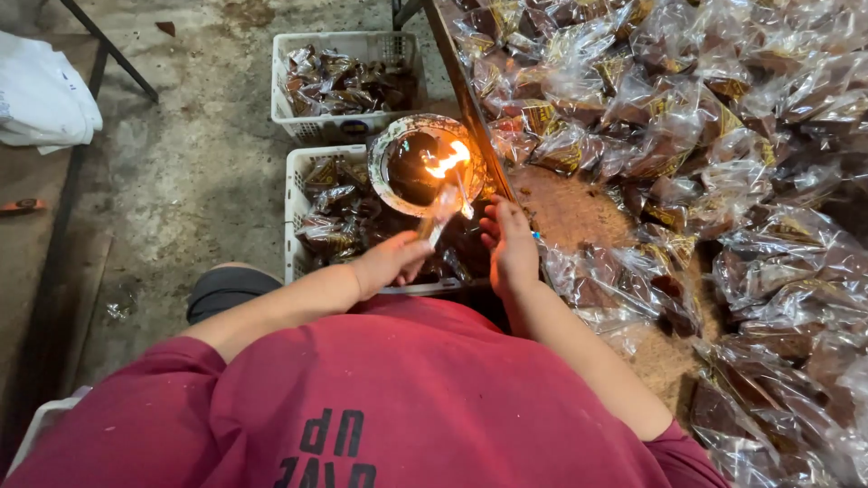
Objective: Manually sealing plastic food bags using a candle flame and organizing them into baskets.
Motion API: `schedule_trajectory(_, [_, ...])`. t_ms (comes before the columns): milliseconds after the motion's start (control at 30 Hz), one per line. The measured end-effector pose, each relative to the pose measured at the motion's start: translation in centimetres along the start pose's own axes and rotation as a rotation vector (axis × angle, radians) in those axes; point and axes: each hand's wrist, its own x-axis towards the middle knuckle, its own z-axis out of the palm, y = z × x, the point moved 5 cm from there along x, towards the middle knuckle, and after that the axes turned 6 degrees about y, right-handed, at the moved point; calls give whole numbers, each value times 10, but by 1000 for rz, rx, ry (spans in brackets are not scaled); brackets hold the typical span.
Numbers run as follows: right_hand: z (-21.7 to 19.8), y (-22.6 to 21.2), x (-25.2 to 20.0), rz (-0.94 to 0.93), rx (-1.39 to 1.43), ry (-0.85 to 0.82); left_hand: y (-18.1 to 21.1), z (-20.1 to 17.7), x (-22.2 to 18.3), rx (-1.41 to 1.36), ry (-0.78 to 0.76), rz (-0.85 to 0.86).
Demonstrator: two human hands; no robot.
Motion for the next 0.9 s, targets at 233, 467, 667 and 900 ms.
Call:
schedule_trajectory(233, [1, 2, -1, -12, -61, 8, 7, -17, 17, -222, 122, -234])
schedule_trajectory(467, [3, 5, -2, 8, -111, -45, 0, -17, 20, -274, 107, -204])
schedule_trajectory(667, [24, 4, -24, 125, -69, -172, -6, 9, 11, -153, -8, -77])
schedule_trajectory(900, [22, 20, -19, 222, 19, -250, 10, -8, 2, -285, 122, 48])
